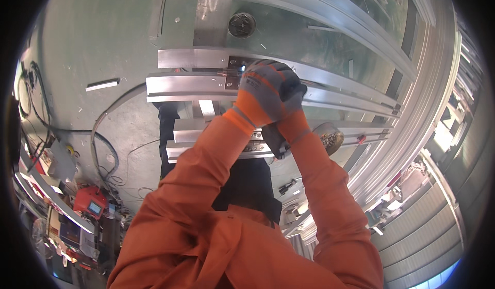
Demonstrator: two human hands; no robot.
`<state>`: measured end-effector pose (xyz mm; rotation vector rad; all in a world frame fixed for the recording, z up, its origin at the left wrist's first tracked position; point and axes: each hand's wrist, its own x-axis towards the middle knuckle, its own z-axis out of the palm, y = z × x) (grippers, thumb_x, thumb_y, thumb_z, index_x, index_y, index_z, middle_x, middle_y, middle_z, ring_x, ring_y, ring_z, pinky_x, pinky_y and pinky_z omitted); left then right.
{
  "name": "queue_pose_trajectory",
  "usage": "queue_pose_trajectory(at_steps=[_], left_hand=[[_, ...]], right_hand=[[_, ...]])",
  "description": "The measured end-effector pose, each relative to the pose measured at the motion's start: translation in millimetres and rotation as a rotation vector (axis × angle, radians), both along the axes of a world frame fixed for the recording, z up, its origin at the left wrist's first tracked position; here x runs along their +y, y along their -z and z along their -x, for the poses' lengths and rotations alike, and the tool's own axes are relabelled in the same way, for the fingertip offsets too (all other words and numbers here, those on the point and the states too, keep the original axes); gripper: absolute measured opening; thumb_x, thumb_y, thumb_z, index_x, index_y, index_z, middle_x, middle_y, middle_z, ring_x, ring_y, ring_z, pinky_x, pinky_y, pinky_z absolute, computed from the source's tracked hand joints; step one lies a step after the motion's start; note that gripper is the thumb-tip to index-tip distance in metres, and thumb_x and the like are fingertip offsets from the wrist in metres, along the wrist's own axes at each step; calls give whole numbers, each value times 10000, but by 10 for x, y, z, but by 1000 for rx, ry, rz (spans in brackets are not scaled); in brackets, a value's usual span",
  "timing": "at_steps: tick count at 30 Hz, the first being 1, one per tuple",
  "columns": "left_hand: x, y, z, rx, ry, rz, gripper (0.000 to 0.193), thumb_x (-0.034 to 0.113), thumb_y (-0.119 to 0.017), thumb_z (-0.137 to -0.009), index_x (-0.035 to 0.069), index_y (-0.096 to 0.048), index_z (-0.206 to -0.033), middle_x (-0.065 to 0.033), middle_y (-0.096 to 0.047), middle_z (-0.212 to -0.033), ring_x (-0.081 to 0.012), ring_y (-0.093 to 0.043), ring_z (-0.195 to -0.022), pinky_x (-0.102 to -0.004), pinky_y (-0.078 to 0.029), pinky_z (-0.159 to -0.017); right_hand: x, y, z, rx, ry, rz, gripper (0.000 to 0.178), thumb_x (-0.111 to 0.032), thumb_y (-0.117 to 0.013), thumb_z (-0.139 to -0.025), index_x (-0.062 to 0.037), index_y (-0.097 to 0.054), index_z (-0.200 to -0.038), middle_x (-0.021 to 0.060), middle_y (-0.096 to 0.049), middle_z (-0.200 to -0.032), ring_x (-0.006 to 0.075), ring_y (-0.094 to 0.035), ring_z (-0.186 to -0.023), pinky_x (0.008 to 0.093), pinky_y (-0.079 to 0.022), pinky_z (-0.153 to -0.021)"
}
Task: The person uses a cordless drill to fasten screws into metal brackets attached to long aluminum profiles laid on a workbench. The person repeatedly picks screws from a container, positions them, and drives them into the profiles.
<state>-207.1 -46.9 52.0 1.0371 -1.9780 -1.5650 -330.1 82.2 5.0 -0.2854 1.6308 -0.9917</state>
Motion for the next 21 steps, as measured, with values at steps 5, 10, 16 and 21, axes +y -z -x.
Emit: queue_pose_trajectory(at_steps=[5,10,16,21], left_hand=[[33,68,-62,116,-166,36,271,403,-693,-766,135,-723,-803,-93,-666,-845,-329,-649,-860,-455,-487,-839],[-3,62,-87,112,-148,-17,260,391,-701,-743,132,-710,-771,-80,-667,-829,-320,-649,-843,-451,-488,-812],[-89,51,75,76,-243,-71,266,392,-698,-745,127,-712,-763,-84,-673,-827,-321,-650,-836,-443,-495,-821],[-146,27,130,35,-214,-103,266,389,-689,-755,125,-716,-777,-87,-674,-831,-328,-648,-841,-442,-496,-838]], right_hand=[[68,-102,183,142,-388,5,460,-208,-619,-977,-79,-484,-1398,110,-508,-1409,237,-495,-1303,362,-408,-1108],[264,89,357,608,-931,-12,533,-191,-651,-956,-91,-454,-1442,106,-493,-1437,239,-458,-1345,364,-375,-1136],[-51,-35,470,454,-795,-34,524,-168,-663,-942,-95,-479,-1427,111,-508,-1432,251,-471,-1343,367,-389,-1124],[-117,-106,528,433,-813,-51,517,-150,-673,-931,-98,-500,-1415,116,-521,-1428,261,-482,-1342,369,-401,-1114]])
